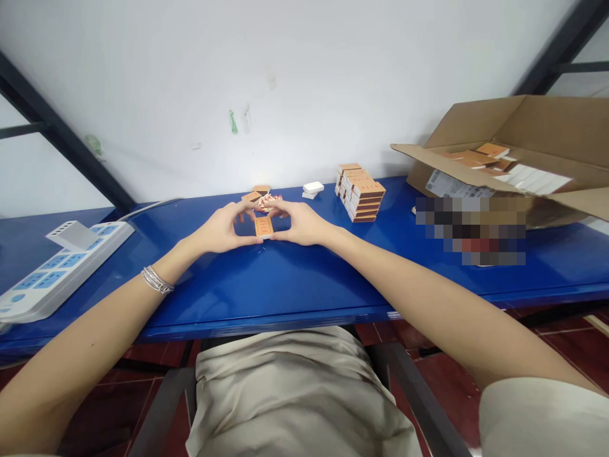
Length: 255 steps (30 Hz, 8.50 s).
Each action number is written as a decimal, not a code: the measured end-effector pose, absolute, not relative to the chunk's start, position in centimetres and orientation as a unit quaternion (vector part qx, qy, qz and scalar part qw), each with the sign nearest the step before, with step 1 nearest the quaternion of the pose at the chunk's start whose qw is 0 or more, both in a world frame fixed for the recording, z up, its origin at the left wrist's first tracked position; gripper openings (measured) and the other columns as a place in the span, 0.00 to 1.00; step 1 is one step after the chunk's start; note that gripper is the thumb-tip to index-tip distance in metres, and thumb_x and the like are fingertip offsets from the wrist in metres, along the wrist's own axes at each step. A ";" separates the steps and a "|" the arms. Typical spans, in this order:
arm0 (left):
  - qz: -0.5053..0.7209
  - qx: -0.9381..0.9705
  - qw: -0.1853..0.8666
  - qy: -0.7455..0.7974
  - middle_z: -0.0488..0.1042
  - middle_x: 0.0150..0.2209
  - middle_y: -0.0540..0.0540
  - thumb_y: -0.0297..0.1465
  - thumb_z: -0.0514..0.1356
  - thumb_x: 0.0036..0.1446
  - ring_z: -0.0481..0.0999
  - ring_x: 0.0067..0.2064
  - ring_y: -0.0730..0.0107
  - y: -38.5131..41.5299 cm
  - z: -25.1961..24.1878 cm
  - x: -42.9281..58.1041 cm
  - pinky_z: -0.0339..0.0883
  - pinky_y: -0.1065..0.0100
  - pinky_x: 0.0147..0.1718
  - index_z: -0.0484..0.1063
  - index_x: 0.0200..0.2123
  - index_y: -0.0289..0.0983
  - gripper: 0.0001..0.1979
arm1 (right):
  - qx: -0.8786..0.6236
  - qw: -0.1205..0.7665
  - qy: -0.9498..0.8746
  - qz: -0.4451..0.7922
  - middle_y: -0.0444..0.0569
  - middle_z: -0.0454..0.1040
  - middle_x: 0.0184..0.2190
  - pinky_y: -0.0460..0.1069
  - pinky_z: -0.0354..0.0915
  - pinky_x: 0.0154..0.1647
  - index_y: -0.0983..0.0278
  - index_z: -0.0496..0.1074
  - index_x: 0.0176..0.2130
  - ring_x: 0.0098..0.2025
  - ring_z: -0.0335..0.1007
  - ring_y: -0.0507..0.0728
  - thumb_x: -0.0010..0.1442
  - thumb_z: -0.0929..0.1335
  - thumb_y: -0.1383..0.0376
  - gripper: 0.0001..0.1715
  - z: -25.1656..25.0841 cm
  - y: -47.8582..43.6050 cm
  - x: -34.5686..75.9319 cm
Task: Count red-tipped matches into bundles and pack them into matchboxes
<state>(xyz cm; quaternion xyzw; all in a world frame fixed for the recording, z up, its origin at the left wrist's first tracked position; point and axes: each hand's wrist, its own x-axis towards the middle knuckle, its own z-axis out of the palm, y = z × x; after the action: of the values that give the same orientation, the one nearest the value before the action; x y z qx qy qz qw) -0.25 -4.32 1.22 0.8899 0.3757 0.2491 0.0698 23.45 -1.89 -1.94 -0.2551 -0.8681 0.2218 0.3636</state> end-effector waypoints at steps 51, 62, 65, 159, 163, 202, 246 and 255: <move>0.187 0.862 0.113 0.459 0.79 0.40 0.46 0.42 0.67 0.48 0.73 0.34 0.67 -3.4 0.8 -0.6 0.65 0.65 0.37 0.73 0.52 0.36 0.28 | -0.381 0.356 -0.843 0.128 0.52 0.78 0.42 0.54 0.68 0.45 0.67 0.71 0.57 0.38 0.72 0.58 0.50 0.74 0.66 0.34 -2.1 -1.7 23.3; 0.189 0.859 0.109 0.464 0.79 0.40 0.45 0.41 0.68 0.48 0.72 0.33 0.67 -3.2 0.6 -0.7 0.65 0.64 0.37 0.73 0.52 0.35 0.28 | -0.398 0.296 -0.852 0.166 0.53 0.77 0.43 0.55 0.68 0.46 0.68 0.71 0.55 0.39 0.71 0.58 0.51 0.73 0.66 0.32 -2.6 -1.5 23.1; 0.190 0.858 0.109 0.465 0.79 0.39 0.44 0.41 0.68 0.48 0.73 0.34 0.66 -3.2 0.5 -0.7 0.66 0.64 0.37 0.75 0.49 0.34 0.26 | -0.404 0.276 -0.855 0.174 0.53 0.76 0.43 0.54 0.68 0.46 0.68 0.71 0.56 0.40 0.71 0.58 0.51 0.73 0.67 0.32 -2.6 -1.4 23.2; 0.208 0.662 0.036 0.719 0.78 0.40 0.41 0.37 0.66 0.51 0.78 0.40 0.58 3.3 -0.1 -11.7 0.67 0.64 0.38 0.71 0.42 0.39 0.16 | -0.420 0.400 -0.802 0.143 0.55 0.72 0.47 0.57 0.68 0.47 0.67 0.67 0.57 0.40 0.69 0.57 0.54 0.72 0.66 0.32 -1.5 -1.8 22.9; 0.208 0.672 0.016 0.710 0.79 0.42 0.38 0.36 0.65 0.52 0.78 0.44 0.52 3.2 -0.3 -11.2 0.68 0.60 0.43 0.71 0.44 0.37 0.17 | -0.419 0.395 -0.805 0.141 0.54 0.73 0.46 0.56 0.68 0.46 0.65 0.68 0.55 0.39 0.69 0.56 0.53 0.73 0.65 0.30 -1.7 -1.6 22.9; 0.200 0.864 0.003 0.462 0.76 0.54 0.38 0.36 0.52 0.63 0.75 0.55 0.53 0.0 -1.0 -3.8 0.65 0.52 0.57 0.76 0.50 0.34 0.19 | -0.475 0.276 -0.824 0.138 0.50 0.80 0.36 0.47 0.67 0.42 0.66 0.79 0.40 0.37 0.75 0.54 0.57 0.70 0.69 0.09 -1.7 -0.3 23.5; 0.206 0.836 0.182 0.475 0.77 0.28 0.47 0.40 0.60 0.57 0.73 0.28 0.70 -1.3 -0.2 -2.6 0.67 0.68 0.29 0.78 0.38 0.37 0.14 | -0.645 0.223 -0.729 -0.059 0.59 0.71 0.54 0.56 0.67 0.51 0.61 0.77 0.52 0.52 0.72 0.66 0.65 0.63 0.64 0.20 0.2 3.3 26.1; 0.202 0.837 0.181 0.475 0.77 0.28 0.47 0.40 0.60 0.57 0.74 0.29 0.69 -1.5 0.0 -2.5 0.68 0.68 0.30 0.78 0.37 0.36 0.14 | -0.656 0.135 -0.742 0.024 0.66 0.77 0.45 0.57 0.67 0.47 0.67 0.78 0.46 0.48 0.75 0.70 0.53 0.73 0.69 0.18 1.4 0.4 24.9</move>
<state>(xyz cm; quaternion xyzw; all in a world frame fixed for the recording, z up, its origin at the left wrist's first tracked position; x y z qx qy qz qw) -2.53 -1.50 -0.05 0.8373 0.4750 0.2018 0.1806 24.88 0.44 1.45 -0.6560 -0.7421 0.0237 0.1355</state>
